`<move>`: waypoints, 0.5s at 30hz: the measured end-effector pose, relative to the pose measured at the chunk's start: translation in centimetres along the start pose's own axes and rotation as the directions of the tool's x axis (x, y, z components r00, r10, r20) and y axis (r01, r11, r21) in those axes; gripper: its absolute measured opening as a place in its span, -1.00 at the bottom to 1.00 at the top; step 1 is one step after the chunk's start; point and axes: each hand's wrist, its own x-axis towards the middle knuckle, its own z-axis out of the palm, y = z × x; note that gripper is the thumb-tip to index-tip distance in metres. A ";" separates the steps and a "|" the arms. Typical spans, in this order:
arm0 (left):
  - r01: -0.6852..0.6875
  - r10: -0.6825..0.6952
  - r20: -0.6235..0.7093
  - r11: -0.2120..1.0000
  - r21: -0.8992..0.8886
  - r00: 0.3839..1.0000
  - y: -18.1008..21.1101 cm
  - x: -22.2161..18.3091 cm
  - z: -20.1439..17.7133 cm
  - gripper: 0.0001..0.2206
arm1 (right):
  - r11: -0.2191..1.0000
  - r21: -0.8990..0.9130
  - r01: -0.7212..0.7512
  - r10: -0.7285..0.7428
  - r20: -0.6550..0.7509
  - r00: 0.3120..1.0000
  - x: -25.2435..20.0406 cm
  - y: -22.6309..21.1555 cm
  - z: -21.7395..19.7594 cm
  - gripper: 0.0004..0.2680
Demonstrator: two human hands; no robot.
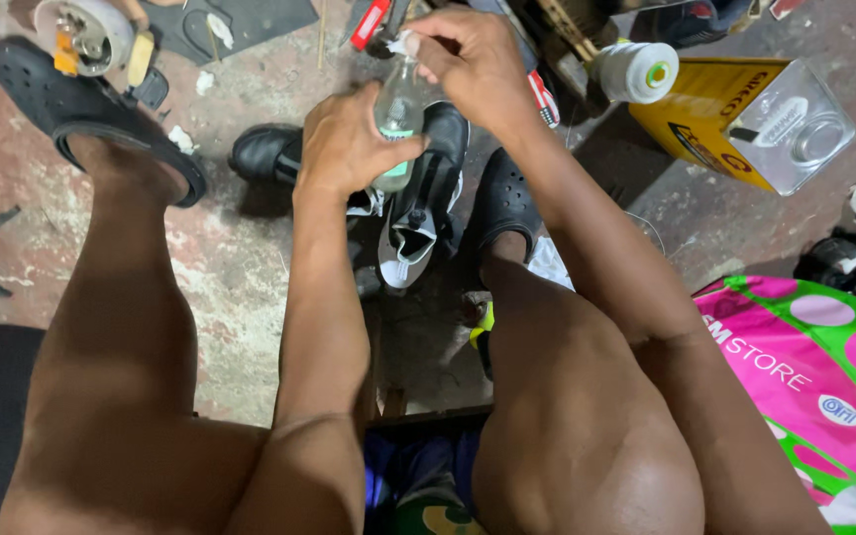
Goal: The person cleans and applies glue to various parts of shoes, including a black upper and a white sole, using a cloth and liquid from a small bottle while sitting in a workspace.
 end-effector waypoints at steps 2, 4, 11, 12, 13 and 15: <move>-0.012 0.012 -0.005 1.000 0.000 1.000 0.0 -0.1 0.0 -0.43 | 0.954 0.221 -0.202 0.189 0.080 0.979 0.6 1.2 0.7 -0.87; -0.013 0.013 -0.014 1.000 -0.004 1.000 -0.2 -0.4 -0.1 -0.44 | 0.953 0.190 -0.235 0.218 0.106 0.970 1.1 2.2 0.6 -0.87; 0.095 -0.093 0.099 0.995 -0.021 0.991 -0.3 0.0 -0.2 -0.47 | 0.926 0.162 -0.341 0.323 0.128 0.938 1.5 3.5 1.0 -0.85; 0.081 -0.079 0.092 0.997 -0.012 0.993 -0.3 0.1 -0.2 -0.46 | 0.926 0.163 -0.340 0.322 0.127 0.938 1.6 3.4 1.0 -0.85; 0.080 -0.079 0.091 0.997 -0.011 0.993 -0.3 0.1 -0.3 -0.46 | 0.918 0.149 -0.367 0.351 0.125 0.928 1.6 3.4 1.0 -0.86; 0.072 -0.069 0.096 0.997 -0.028 0.993 -0.3 0.0 -0.4 -0.50 | 0.909 0.133 -0.395 0.381 0.121 0.917 1.6 3.3 1.0 -0.86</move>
